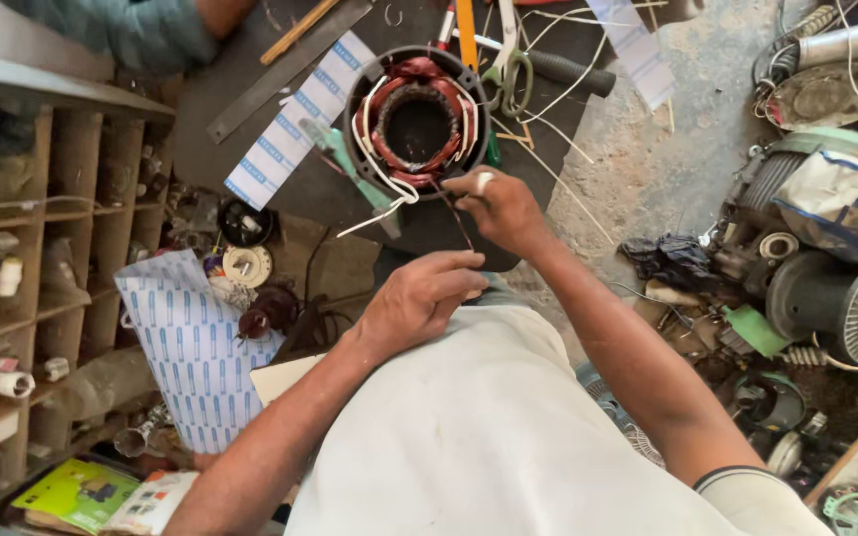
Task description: The person works on a motor stator, stripping wire insulation with a knife and tying the ends with white string. They use pliers to adjust the copper windings and continue securing the connections.
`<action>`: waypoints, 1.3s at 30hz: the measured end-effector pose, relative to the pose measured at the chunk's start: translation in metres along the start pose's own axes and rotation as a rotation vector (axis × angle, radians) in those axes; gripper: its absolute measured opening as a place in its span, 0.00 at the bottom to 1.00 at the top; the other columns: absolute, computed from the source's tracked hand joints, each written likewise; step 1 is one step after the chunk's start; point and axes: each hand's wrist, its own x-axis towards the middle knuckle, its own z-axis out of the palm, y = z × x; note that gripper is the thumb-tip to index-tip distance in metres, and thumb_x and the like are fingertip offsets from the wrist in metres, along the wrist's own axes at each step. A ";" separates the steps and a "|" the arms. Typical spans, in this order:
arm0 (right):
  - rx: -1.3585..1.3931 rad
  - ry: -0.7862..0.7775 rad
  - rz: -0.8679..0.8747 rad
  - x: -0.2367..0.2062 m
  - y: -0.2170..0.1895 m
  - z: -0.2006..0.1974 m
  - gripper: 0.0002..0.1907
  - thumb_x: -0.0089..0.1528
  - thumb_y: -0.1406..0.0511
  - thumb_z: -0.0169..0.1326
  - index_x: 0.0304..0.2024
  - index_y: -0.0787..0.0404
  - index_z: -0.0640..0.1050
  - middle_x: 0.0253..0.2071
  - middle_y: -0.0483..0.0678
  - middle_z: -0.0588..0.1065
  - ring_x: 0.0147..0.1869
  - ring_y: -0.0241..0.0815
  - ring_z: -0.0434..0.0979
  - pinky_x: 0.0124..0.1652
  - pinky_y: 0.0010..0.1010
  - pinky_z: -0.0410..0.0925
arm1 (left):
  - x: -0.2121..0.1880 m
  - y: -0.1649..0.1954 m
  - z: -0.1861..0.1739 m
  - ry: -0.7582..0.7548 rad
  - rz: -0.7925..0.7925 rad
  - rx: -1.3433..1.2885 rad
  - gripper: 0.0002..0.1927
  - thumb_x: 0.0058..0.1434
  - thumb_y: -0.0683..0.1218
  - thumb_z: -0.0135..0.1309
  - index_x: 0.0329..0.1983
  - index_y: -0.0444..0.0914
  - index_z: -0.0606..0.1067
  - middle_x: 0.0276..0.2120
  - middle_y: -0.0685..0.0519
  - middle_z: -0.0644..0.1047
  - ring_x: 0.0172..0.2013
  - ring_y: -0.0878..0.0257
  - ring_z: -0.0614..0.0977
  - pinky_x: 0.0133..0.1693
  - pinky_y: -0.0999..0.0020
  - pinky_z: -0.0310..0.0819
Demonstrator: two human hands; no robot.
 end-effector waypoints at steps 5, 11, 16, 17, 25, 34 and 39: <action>-0.219 -0.099 -0.174 0.024 0.002 -0.003 0.16 0.63 0.63 0.61 0.54 0.50 0.82 0.39 0.48 0.76 0.38 0.50 0.78 0.37 0.40 0.70 | 0.003 -0.006 0.007 -0.009 -0.078 -0.184 0.09 0.61 0.36 0.58 0.45 0.36 0.79 0.53 0.43 0.81 0.51 0.49 0.85 0.48 0.63 0.82; -0.579 -0.225 -0.440 0.058 0.013 -0.018 0.15 0.60 0.65 0.57 0.49 0.45 0.83 0.38 0.44 0.72 0.41 0.41 0.77 0.40 0.36 0.67 | 0.003 -0.006 0.003 0.120 -0.049 -0.177 0.08 0.64 0.35 0.56 0.46 0.33 0.78 0.53 0.43 0.80 0.51 0.52 0.85 0.50 0.63 0.82; -0.404 -0.159 -0.384 0.063 0.011 -0.033 0.14 0.59 0.68 0.59 0.47 0.48 0.83 0.40 0.45 0.74 0.43 0.46 0.78 0.43 0.41 0.68 | 0.008 -0.005 -0.008 0.553 -0.393 -0.147 0.06 0.70 0.37 0.53 0.47 0.34 0.79 0.41 0.48 0.85 0.41 0.61 0.87 0.45 0.67 0.83; -0.333 -0.130 -0.334 0.061 0.009 -0.033 0.15 0.59 0.67 0.61 0.48 0.50 0.83 0.40 0.47 0.74 0.42 0.49 0.77 0.42 0.42 0.69 | 0.009 -0.006 -0.012 0.629 -0.456 -0.118 0.06 0.70 0.38 0.53 0.46 0.34 0.79 0.39 0.49 0.85 0.39 0.62 0.87 0.43 0.68 0.82; -0.053 -0.087 -0.313 0.050 0.001 -0.007 0.09 0.61 0.69 0.66 0.44 0.56 0.83 0.46 0.47 0.79 0.48 0.49 0.82 0.46 0.36 0.75 | 0.012 -0.019 -0.049 0.673 -0.437 0.154 0.05 0.68 0.39 0.55 0.43 0.34 0.79 0.35 0.48 0.83 0.33 0.61 0.86 0.34 0.65 0.80; -0.131 0.063 -0.339 0.043 0.000 0.002 0.15 0.59 0.70 0.65 0.49 0.59 0.83 0.45 0.50 0.78 0.50 0.51 0.80 0.48 0.38 0.74 | 0.012 -0.064 -0.070 0.714 -0.335 0.453 0.02 0.68 0.42 0.58 0.42 0.41 0.80 0.40 0.51 0.82 0.37 0.51 0.85 0.36 0.59 0.78; -0.255 -0.018 -0.385 0.041 -0.006 -0.003 0.17 0.57 0.74 0.63 0.46 0.54 0.86 0.42 0.48 0.78 0.47 0.48 0.80 0.47 0.37 0.74 | -0.002 -0.068 -0.067 0.643 -0.290 0.486 0.04 0.67 0.41 0.61 0.44 0.42 0.81 0.42 0.51 0.78 0.34 0.54 0.84 0.33 0.60 0.76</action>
